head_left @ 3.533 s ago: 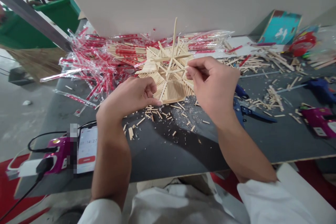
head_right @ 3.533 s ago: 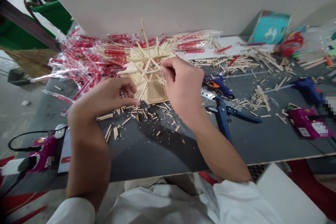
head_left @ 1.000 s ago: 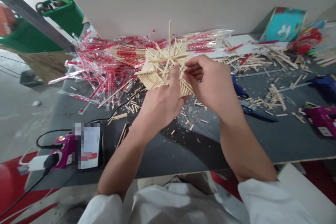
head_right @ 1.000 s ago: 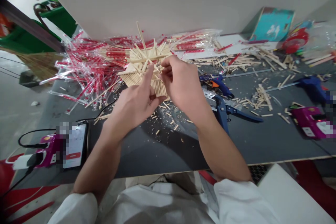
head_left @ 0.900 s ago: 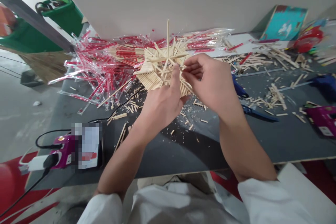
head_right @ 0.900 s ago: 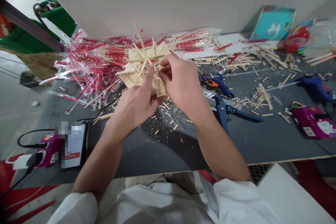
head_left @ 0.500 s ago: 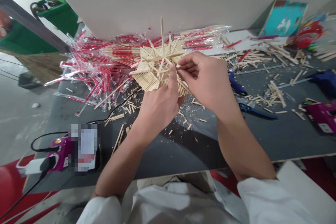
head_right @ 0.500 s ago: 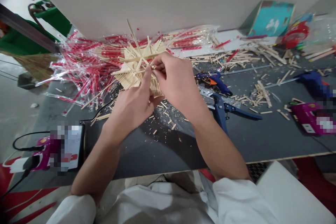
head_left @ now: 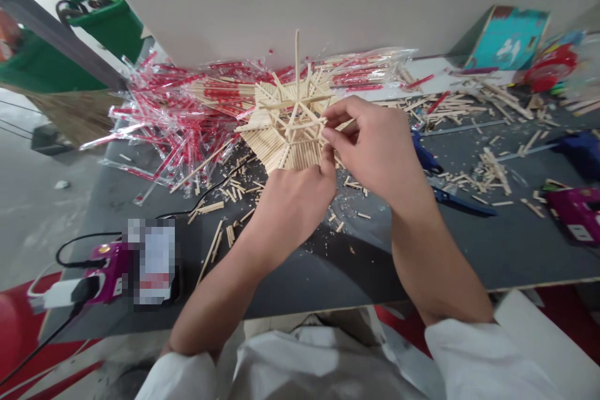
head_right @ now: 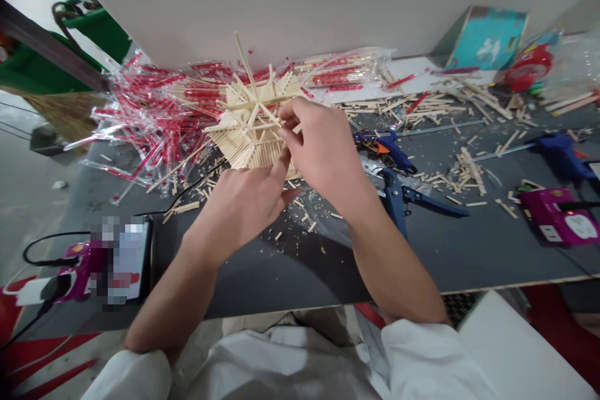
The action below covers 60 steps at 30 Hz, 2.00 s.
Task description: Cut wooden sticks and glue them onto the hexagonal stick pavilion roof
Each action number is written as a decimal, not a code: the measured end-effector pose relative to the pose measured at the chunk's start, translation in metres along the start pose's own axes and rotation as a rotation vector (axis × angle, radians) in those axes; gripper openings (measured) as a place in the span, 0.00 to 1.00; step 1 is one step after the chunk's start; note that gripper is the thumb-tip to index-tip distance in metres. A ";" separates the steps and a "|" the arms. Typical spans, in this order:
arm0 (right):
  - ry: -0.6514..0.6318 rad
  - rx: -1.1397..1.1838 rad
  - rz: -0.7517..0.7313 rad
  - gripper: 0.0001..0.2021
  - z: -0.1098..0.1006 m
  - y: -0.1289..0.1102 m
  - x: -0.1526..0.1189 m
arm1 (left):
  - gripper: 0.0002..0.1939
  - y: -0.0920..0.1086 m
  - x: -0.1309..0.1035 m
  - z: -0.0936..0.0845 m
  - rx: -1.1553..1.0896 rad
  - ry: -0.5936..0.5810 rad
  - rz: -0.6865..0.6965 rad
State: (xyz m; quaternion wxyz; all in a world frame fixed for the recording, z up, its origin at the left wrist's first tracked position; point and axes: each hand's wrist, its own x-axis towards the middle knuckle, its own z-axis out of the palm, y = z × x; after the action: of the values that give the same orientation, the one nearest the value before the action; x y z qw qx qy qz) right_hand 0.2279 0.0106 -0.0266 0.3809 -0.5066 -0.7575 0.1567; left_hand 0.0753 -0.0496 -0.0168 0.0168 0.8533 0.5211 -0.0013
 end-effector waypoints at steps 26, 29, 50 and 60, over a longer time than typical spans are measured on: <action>0.001 -0.048 0.144 0.03 -0.051 0.037 0.009 | 0.12 -0.095 -0.035 -0.039 -0.295 -0.163 -0.054; -0.005 0.067 0.196 0.04 -0.049 0.044 0.011 | 0.13 -0.107 -0.033 -0.035 -0.310 -0.158 -0.088; 0.141 0.179 0.217 0.07 -0.023 0.062 0.023 | 0.08 -0.129 -0.020 -0.009 -0.428 -0.027 -0.253; 0.097 -0.073 0.214 0.10 -0.012 0.080 0.025 | 0.11 -0.132 -0.019 -0.009 -0.380 -0.121 -0.158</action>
State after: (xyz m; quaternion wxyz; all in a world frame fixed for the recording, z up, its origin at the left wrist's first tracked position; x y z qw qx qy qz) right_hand 0.2837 0.0658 -0.0583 0.3797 -0.6050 -0.6848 0.1442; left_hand -0.0514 -0.0059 -0.0113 0.2086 0.7895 0.5754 0.0447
